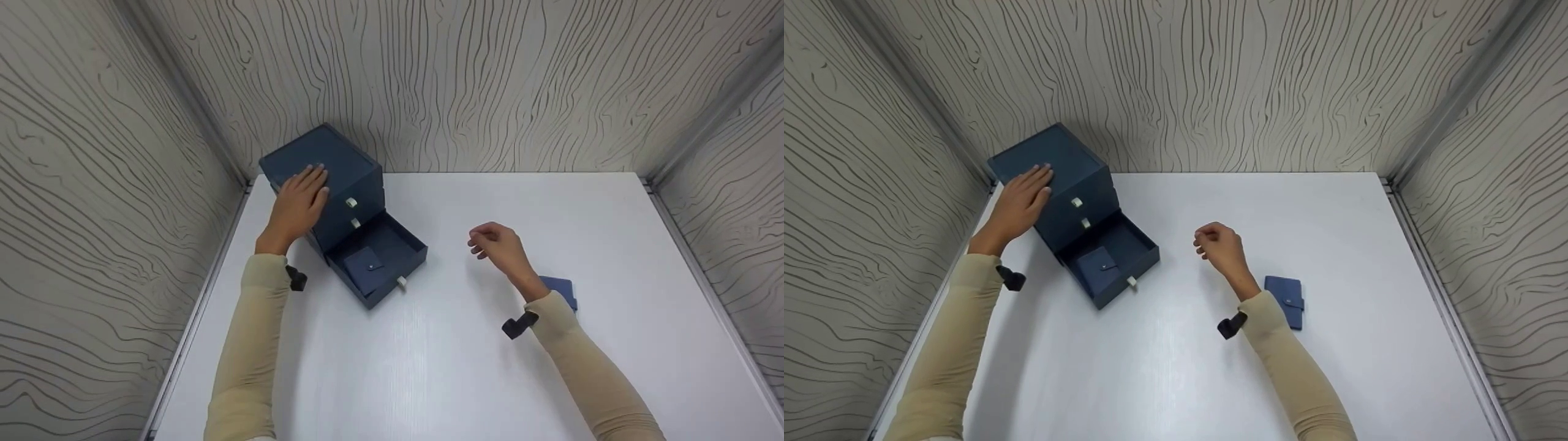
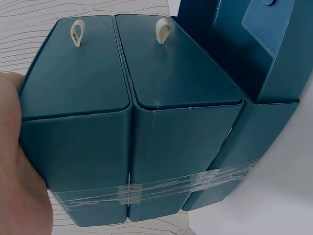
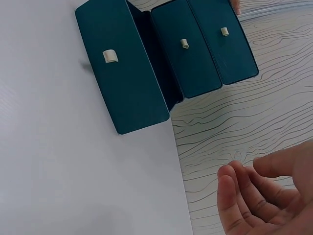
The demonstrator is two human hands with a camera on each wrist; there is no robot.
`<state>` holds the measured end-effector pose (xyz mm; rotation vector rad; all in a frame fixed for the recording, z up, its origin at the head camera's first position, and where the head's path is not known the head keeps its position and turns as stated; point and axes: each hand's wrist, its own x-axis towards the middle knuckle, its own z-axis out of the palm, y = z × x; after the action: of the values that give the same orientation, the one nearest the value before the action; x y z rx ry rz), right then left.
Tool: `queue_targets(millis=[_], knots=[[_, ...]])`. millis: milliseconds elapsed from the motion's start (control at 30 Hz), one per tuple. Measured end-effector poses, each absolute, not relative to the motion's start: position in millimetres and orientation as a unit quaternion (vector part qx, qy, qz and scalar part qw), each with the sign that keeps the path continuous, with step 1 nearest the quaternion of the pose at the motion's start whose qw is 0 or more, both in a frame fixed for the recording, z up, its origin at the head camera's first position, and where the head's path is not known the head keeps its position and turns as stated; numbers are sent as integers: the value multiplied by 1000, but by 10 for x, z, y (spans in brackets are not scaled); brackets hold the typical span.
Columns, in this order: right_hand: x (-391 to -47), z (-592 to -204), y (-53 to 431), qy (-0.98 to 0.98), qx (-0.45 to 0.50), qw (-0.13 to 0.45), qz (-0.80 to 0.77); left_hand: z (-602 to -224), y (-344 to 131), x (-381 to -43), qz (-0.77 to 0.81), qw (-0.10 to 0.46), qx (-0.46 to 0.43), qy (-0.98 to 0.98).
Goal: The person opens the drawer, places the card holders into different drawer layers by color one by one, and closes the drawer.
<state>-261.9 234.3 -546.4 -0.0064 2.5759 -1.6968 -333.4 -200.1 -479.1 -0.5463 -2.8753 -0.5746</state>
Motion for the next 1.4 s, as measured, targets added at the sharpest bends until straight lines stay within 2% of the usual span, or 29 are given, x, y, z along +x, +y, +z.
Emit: queue_targets(millis=[700, 1400], knots=[[-2491, -5430, 2580, 839, 23, 36, -542, -4786, -1994, -3331, -192, 80, -182, -961], [-2372, -5499, 2845, 848, 39, 7, -529, -4795, -2011, -3350, -190, 86, -191, -959]])
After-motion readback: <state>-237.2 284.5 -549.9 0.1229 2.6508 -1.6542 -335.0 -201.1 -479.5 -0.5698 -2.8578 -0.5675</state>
